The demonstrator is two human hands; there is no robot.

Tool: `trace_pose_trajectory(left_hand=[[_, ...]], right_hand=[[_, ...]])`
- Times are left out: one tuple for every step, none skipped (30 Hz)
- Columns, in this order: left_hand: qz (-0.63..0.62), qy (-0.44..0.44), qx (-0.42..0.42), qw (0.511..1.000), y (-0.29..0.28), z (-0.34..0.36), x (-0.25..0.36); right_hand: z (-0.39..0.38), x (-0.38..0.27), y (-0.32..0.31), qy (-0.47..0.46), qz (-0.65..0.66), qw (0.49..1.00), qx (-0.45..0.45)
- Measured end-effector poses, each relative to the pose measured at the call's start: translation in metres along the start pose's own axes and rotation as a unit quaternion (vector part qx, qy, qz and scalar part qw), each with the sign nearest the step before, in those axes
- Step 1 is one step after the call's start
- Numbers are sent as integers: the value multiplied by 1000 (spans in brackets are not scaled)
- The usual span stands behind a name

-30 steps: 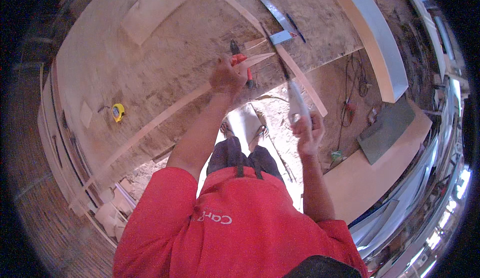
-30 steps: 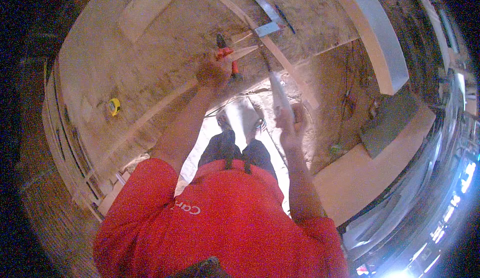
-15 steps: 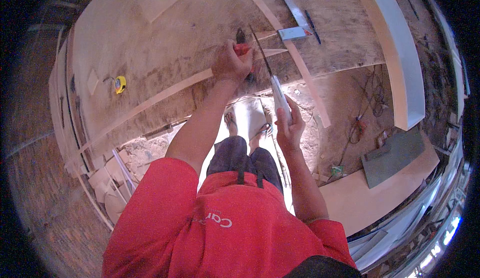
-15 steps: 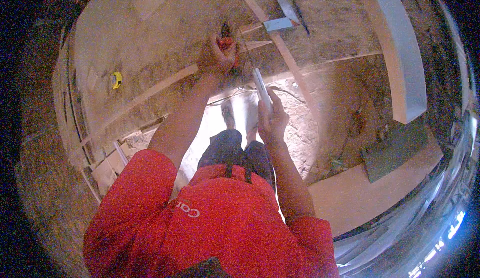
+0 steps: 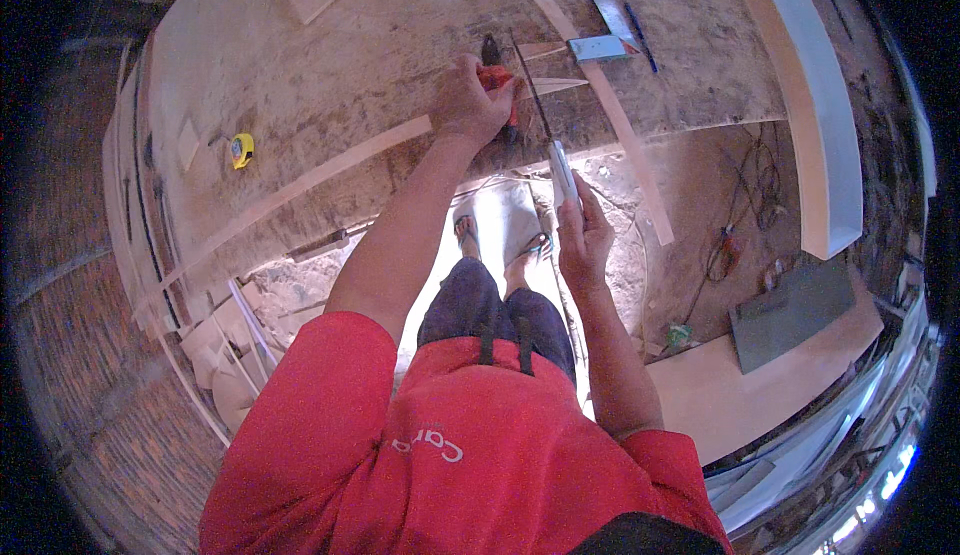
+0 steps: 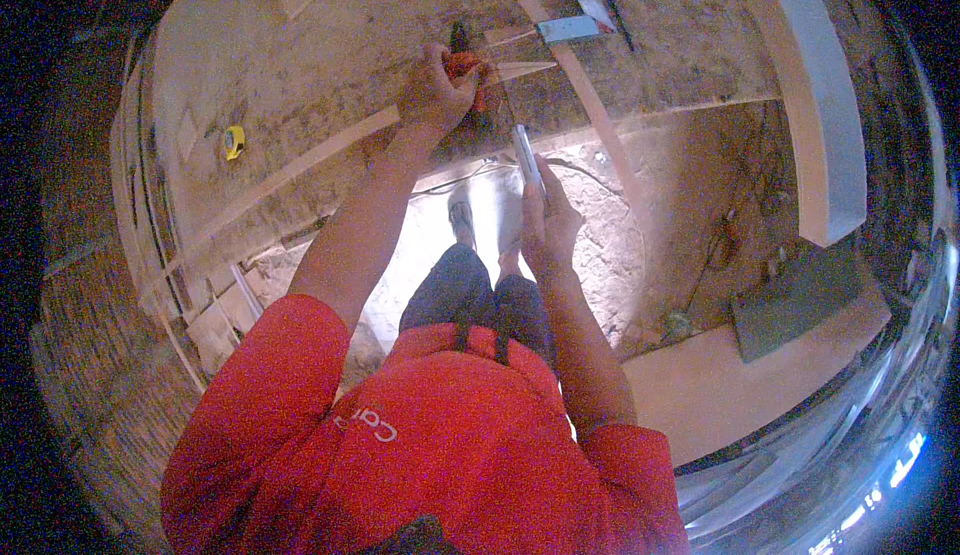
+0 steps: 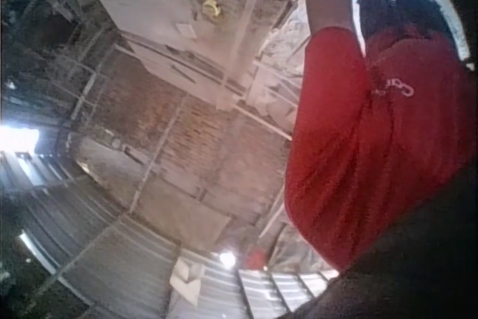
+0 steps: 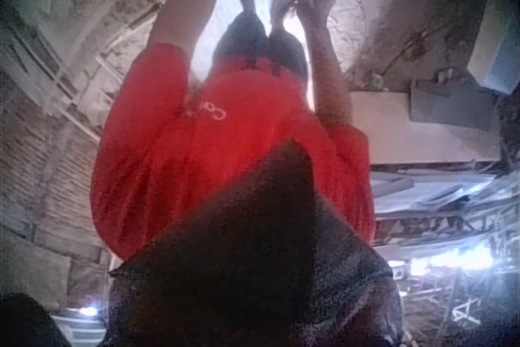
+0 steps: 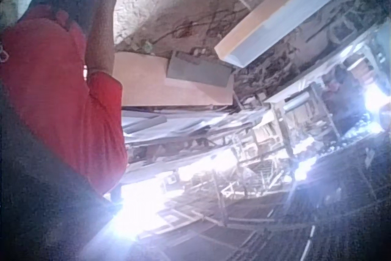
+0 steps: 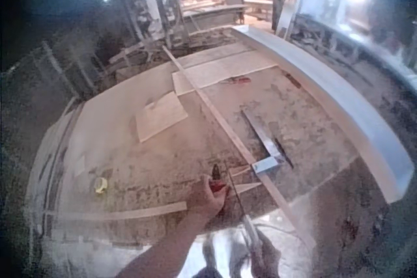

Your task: The person positions a long wooden strip on a workbench, marks it with a pencil using a square, and cuts it with a hand saw. The person then measures and marks another piece of wood before cutting it as well.

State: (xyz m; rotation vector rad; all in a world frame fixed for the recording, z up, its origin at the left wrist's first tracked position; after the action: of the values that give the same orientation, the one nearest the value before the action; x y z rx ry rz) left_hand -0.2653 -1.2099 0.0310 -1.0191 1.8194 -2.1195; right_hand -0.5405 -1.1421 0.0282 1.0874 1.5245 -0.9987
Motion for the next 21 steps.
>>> trace_pose_trajectory(left_hand=[[-7, 2, -1, 1000, 3, 1, -2], [-20, -1, -7, 1000, 6, 3, -5], [-33, -3, -13, 999, 10, 4, -8], [-44, -6, -21, 999, 11, 4, -8], [-42, -4, -26, 999, 12, 5, -7], [-40, -2, -32, 999, 13, 5, -5], [-37, -2, -35, 999, 13, 5, -6], [-47, -4, -35, 998, 17, 6, -9], [-58, -6, -34, 998, 22, 8, -12], [-69, -7, -35, 997, 26, 10, -13], [-75, -7, -33, 997, 29, 11, -15], [-81, -7, -31, 996, 33, 11, -16], [-85, -10, -28, 996, 36, 12, -20], [-87, -11, -25, 996, 39, 13, -25], [-88, -13, -23, 996, 42, 13, -29], [-91, -12, -23, 996, 44, 13, -30], [-77, -19, -38, 996, 37, 9, -23], [-64, -26, -53, 996, 29, 4, -16], [-49, -36, -62, 996, 16, 1, -10], [-41, -39, -64, 996, 12, 0, -6], [-33, -43, -67, 996, 7, -1, -3]], right_hand=[[-1, -2, 1, 3, -12, 1000, -2], [-2, -4, 1, 7, -23, 1000, -4], [-2, -7, 2, 11, -35, 999, -6], [-3, -8, 2, 19, -38, 999, -5], [-3, -9, 2, 27, -40, 999, -5], [-4, -10, 2, 35, -43, 998, -4], [-4, -14, 2, 15, -44, 999, 2], [-4, -18, 3, -4, -45, 999, 8], [-4, -21, 3, -19, -50, 999, 8], [-4, -25, 3, -33, -56, 998, 10], [-2, -28, 3, -42, -65, 997, 7], [-2, -31, 2, -40, -67, 997, 3], [-1, -33, 3, -39, -68, 997, -3], [0, -33, 3, -26, -63, 998, -10], [-1, -36, 3, -17, -66, 998, -17], [-1, -39, 1, -6, -70, 997, -20], [-7, -42, -3, 6, -82, 996, -20], [-12, -42, -7, -6, -89, 996, -14], [-21, -44, -11, -17, -96, 995, -14], [-29, -44, -15, -52, -99, 994, -7], [-34, -42, -18, -51, -89, 995, -7]])
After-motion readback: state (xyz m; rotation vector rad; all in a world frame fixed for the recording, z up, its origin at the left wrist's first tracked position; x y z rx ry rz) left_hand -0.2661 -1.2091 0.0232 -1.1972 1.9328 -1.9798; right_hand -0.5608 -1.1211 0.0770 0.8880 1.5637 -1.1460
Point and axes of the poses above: each hand's wrist, its own z-axis towards the middle knuckle, its own y-axis out of the palm, x = y × z, the point moved 7 cm from there along z, towards the middle knuckle, and after that the axes turned 8 degrees about z, right-handed, at the moved point
